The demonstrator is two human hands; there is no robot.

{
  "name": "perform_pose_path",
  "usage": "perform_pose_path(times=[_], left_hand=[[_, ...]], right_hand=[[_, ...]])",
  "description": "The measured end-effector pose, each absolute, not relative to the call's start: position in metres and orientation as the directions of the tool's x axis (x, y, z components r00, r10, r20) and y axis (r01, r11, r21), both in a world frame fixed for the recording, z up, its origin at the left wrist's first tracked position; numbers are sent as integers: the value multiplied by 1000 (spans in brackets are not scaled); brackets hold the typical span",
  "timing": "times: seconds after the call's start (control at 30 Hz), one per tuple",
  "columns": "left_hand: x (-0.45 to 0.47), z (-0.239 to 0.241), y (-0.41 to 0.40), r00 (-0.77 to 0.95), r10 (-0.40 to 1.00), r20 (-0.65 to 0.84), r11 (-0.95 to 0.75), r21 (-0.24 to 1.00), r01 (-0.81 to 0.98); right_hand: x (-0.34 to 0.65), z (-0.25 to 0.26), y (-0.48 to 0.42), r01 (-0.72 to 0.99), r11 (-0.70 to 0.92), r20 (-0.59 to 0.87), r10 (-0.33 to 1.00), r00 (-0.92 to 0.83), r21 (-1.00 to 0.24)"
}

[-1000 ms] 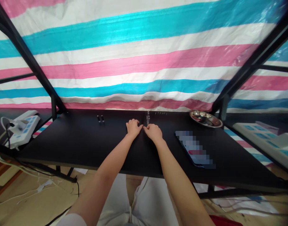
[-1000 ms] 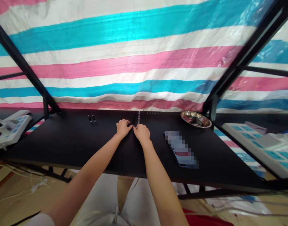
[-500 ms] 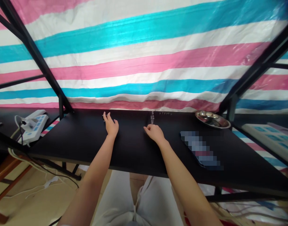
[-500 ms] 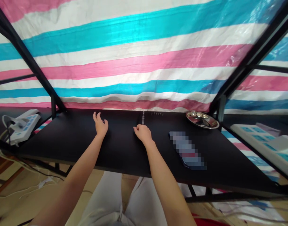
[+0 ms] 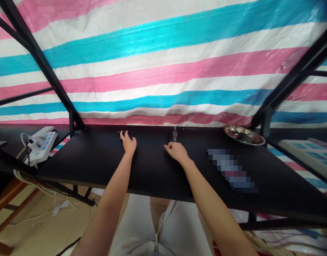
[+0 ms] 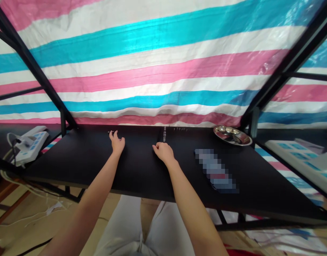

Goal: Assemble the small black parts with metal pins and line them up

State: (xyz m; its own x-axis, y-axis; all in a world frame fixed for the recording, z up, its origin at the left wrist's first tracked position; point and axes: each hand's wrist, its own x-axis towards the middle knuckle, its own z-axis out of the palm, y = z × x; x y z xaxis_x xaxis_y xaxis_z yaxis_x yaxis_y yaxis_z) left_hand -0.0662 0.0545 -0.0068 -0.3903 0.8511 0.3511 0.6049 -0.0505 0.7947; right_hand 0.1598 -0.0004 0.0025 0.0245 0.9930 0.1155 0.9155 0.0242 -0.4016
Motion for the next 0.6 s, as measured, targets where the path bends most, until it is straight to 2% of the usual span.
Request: perform_pose_path(times=[0.33,0.4,0.5,0.6], left_hand=[[-63,-10,59,-381,856,350,-119,850,514],[-61,-10,60,-397,861,318,-142,900,413],[-53,-7,57,-400,900,172,-129,983,133],[-42,-2,52,-305,951,39,-84,987,-135]], right_hand=[[159,5,-2,910,25,113,993,23,-414],[159,4,-1,903,38,126,992,18,-428],[159,3,-1,884,74,152,988,-3,-461],[157,0,-1,842,139,193,980,-42,-521]])
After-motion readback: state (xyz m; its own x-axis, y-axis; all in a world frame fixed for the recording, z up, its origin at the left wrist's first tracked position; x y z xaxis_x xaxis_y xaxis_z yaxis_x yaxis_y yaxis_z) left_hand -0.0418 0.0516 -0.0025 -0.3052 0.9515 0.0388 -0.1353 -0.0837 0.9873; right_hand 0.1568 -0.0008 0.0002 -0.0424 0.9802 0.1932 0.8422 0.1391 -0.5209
